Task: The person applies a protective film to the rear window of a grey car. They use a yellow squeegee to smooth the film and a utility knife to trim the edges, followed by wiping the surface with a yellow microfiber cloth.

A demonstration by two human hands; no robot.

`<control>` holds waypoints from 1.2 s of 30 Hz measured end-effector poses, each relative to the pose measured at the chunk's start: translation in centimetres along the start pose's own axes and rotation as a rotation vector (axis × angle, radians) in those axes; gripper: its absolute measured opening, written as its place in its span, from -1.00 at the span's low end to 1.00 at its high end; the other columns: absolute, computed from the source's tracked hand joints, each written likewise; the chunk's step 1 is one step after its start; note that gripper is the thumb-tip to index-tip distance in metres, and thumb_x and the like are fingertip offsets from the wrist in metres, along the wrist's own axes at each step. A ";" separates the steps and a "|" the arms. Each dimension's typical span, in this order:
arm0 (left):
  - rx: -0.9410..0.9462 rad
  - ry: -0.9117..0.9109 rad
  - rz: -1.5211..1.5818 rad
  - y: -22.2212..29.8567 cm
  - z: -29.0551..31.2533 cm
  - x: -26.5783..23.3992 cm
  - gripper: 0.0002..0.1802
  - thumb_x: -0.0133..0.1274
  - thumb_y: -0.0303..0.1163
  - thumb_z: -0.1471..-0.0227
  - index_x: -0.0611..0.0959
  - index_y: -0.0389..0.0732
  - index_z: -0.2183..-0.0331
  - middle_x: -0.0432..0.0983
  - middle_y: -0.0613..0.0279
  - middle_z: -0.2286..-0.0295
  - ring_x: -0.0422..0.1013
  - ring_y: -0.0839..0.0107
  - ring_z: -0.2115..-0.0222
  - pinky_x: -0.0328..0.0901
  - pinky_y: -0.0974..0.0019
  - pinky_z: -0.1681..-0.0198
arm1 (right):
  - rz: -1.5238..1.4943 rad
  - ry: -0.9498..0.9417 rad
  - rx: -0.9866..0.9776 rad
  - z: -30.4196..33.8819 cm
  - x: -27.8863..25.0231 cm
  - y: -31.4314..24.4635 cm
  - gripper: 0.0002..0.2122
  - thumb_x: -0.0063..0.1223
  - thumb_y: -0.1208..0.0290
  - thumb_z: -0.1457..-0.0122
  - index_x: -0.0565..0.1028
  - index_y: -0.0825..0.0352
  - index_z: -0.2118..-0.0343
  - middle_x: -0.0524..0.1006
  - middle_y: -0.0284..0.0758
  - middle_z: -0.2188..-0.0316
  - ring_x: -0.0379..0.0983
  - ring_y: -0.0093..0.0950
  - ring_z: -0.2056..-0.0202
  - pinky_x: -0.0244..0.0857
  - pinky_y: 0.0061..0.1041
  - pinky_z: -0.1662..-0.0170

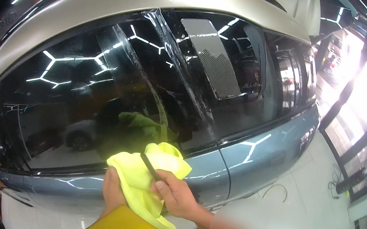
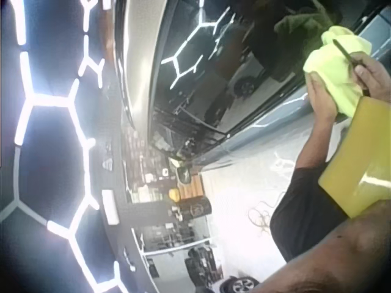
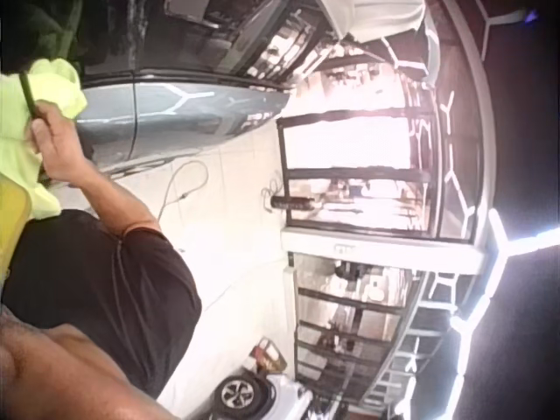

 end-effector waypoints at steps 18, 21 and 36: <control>-0.248 -0.295 -0.154 -7.4 5.1 9.0 -0.67 -0.17 -0.30 -0.34 0.49 -0.32 0.01 0.53 0.15 0.13 0.48 0.40 0.13 0.36 0.32 0.01 | 0.042 0.659 0.144 18.3 -6.5 -2.6 -0.79 -0.17 0.30 -0.42 0.38 0.35 0.09 0.35 -0.44 0.53 0.20 -0.69 0.55 0.14 -0.66 0.48; -0.264 -0.274 -0.206 -8.6 6.2 9.1 -0.68 -0.19 -0.30 -0.35 0.49 -0.30 0.02 0.53 0.18 0.17 0.45 0.46 0.15 0.34 0.35 0.01 | 0.093 0.813 0.221 26.5 -11.5 -0.4 -0.79 -0.16 0.28 -0.42 0.39 0.34 0.11 0.34 -0.44 0.54 0.20 -0.69 0.58 0.14 -0.66 0.50; 0.877 0.422 -0.770 21.0 0.8 1.0 -0.42 -0.01 -0.39 -0.24 0.29 -0.32 -0.24 0.32 0.05 -0.14 0.31 0.26 -0.11 0.14 0.24 -0.21 | 0.031 0.610 0.057 23.2 -16.2 1.0 -0.80 -0.16 0.27 -0.41 0.37 0.31 0.23 0.32 -0.48 0.63 0.18 -0.71 0.64 0.06 -0.68 0.59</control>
Point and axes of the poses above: each hand's wrist, its own z-axis away from the middle knuckle, its own x-axis out of the palm, y = z × x, the point moved 8 cm from there along -z, towards the middle knuckle
